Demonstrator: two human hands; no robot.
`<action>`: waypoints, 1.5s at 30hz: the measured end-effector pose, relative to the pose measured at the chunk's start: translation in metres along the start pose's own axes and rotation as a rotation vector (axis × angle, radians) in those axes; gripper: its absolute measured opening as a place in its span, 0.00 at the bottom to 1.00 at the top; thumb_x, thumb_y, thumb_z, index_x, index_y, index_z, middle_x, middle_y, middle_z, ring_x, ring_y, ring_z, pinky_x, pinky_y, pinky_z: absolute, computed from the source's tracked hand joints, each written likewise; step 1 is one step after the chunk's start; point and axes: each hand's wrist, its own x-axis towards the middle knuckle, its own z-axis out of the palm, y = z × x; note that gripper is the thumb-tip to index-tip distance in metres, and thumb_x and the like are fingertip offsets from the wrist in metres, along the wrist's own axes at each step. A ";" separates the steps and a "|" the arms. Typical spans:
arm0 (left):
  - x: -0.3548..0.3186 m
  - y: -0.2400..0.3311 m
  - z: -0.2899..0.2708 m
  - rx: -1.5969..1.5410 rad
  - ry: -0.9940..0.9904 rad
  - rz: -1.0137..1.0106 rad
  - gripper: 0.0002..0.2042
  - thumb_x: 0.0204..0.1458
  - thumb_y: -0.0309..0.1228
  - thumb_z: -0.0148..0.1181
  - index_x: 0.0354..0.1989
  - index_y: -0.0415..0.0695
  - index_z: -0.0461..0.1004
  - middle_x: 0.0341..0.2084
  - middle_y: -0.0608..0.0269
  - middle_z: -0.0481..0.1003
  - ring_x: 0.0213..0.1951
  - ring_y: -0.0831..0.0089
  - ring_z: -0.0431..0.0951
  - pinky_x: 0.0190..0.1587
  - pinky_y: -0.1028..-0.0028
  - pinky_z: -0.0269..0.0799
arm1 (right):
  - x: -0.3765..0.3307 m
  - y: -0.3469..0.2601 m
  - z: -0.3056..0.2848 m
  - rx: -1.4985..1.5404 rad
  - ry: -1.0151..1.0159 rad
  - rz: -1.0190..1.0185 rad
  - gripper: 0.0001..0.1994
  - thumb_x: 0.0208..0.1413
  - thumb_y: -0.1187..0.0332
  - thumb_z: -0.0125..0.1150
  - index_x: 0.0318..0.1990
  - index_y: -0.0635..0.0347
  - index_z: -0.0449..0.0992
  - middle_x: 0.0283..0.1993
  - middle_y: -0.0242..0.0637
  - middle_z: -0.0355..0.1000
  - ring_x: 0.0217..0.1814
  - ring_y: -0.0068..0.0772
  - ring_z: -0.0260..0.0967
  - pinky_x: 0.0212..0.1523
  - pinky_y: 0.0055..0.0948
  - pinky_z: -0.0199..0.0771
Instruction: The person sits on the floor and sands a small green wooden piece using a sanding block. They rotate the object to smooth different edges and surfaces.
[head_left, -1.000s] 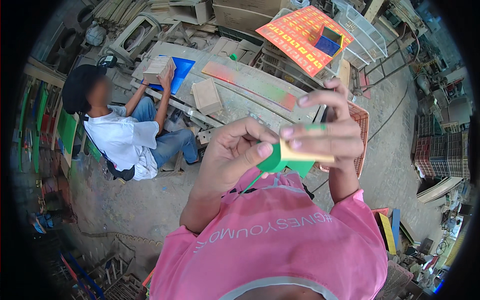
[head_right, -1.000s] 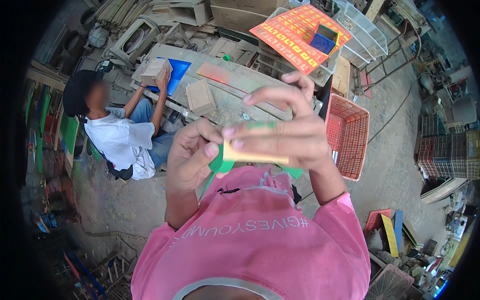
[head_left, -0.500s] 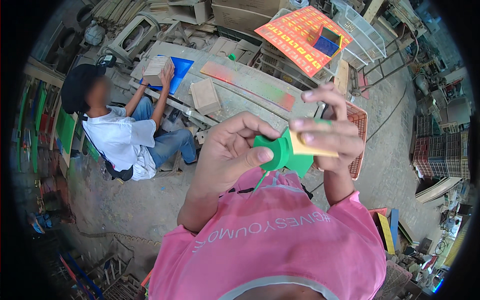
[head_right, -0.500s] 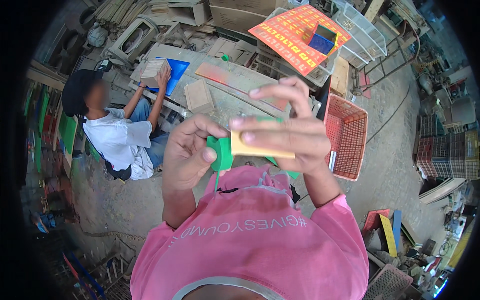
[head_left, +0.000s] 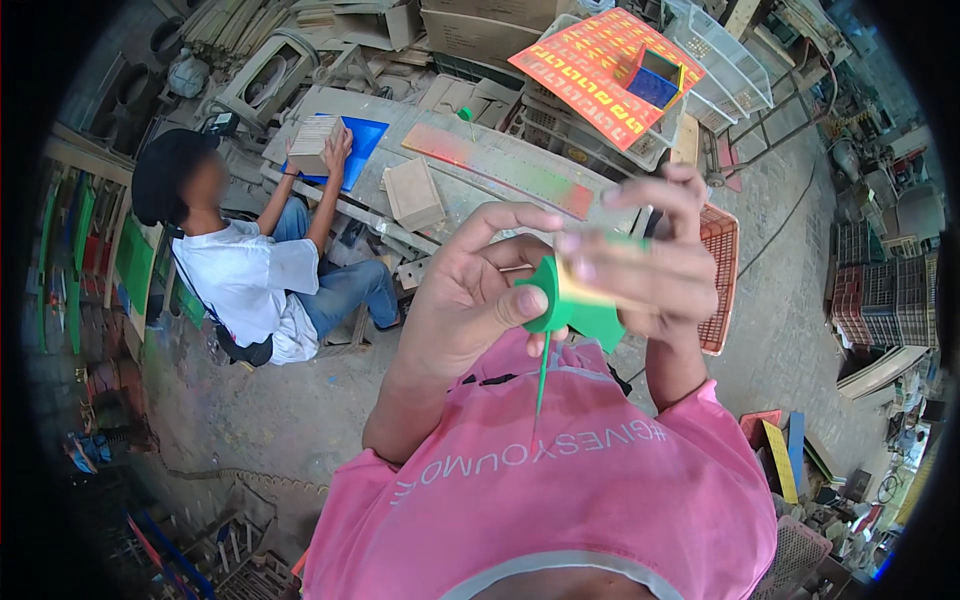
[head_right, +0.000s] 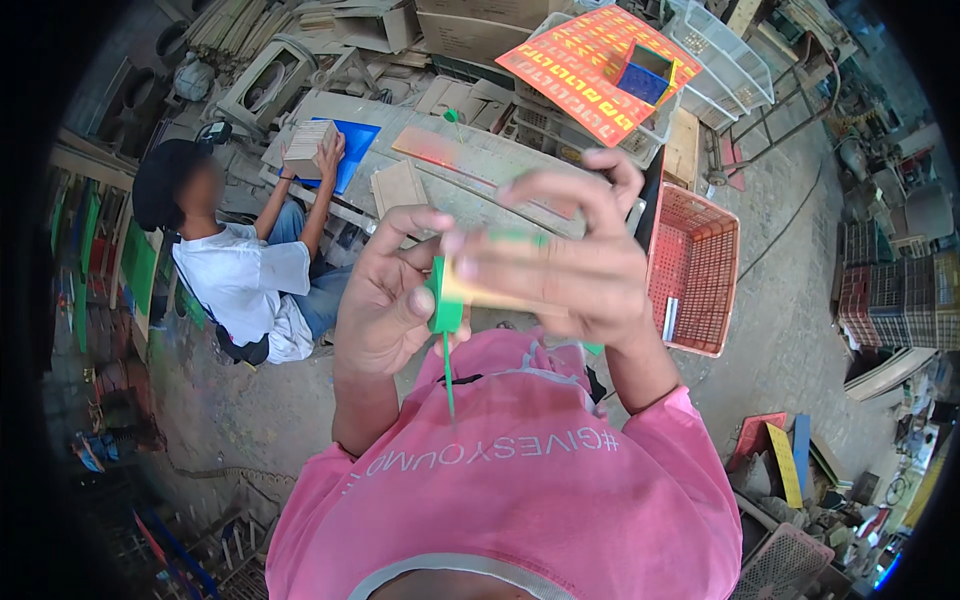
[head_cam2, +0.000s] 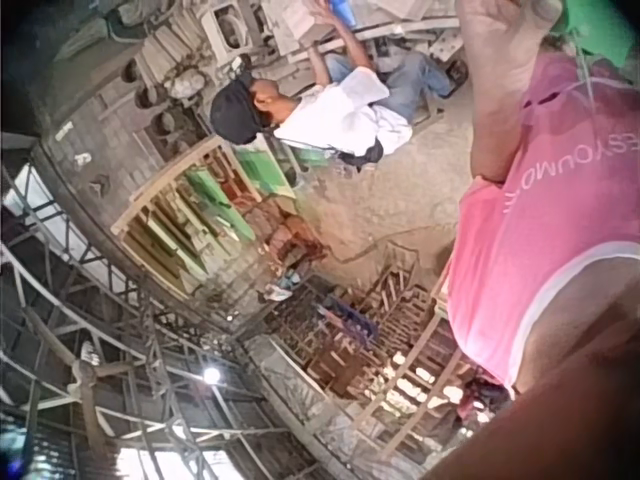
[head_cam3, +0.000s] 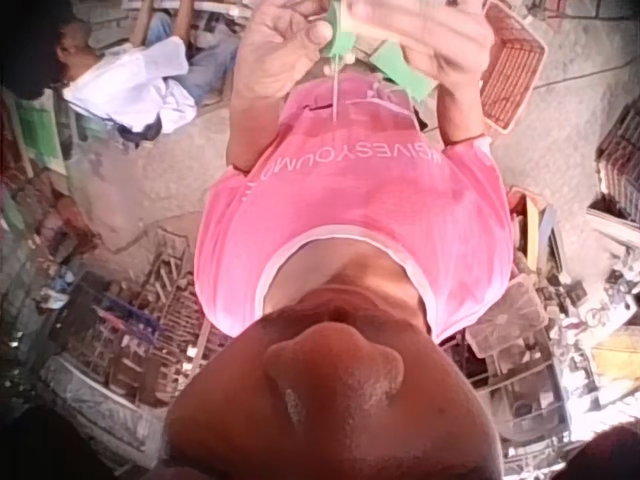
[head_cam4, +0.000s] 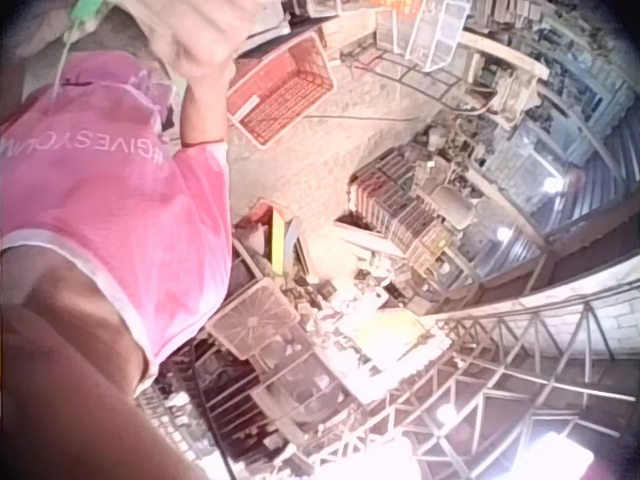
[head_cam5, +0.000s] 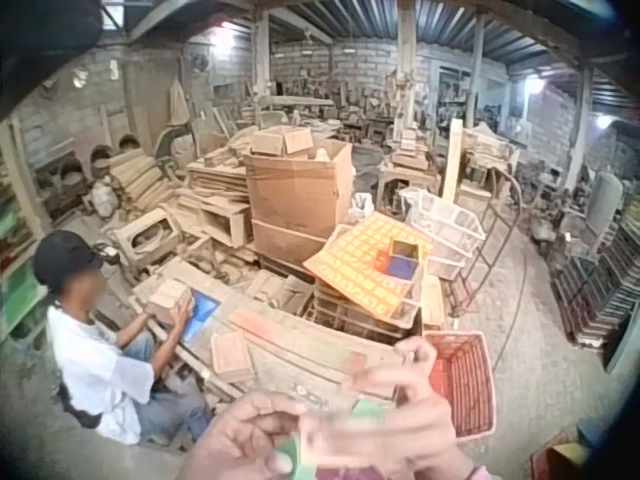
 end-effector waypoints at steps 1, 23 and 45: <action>0.000 0.000 0.000 -0.001 0.008 -0.004 0.21 0.54 0.25 0.60 0.55 0.38 0.61 0.36 0.57 0.74 0.31 0.73 0.79 0.28 0.79 0.74 | 0.002 0.004 0.001 -0.086 0.015 0.019 0.09 0.49 0.66 0.58 0.36 0.43 0.83 0.38 0.19 0.80 0.46 0.36 0.69 0.55 0.46 0.49; 0.006 -0.031 -0.019 -0.207 0.175 0.003 0.12 0.60 0.31 0.52 0.50 0.48 0.62 0.37 0.59 0.72 0.39 0.70 0.75 0.41 0.71 0.73 | -0.016 0.030 0.010 -0.173 0.085 0.139 0.14 0.45 0.76 0.60 0.40 0.49 0.83 0.44 0.25 0.79 0.43 0.32 0.67 0.49 0.32 0.54; 0.006 -0.032 -0.013 0.529 0.267 0.288 0.13 0.50 0.16 0.61 0.45 0.32 0.71 0.40 0.56 0.75 0.44 0.73 0.76 0.49 0.74 0.72 | -0.038 -0.006 0.026 0.034 0.089 0.296 0.13 0.43 0.74 0.65 0.39 0.54 0.82 0.39 0.31 0.79 0.39 0.36 0.68 0.45 0.33 0.61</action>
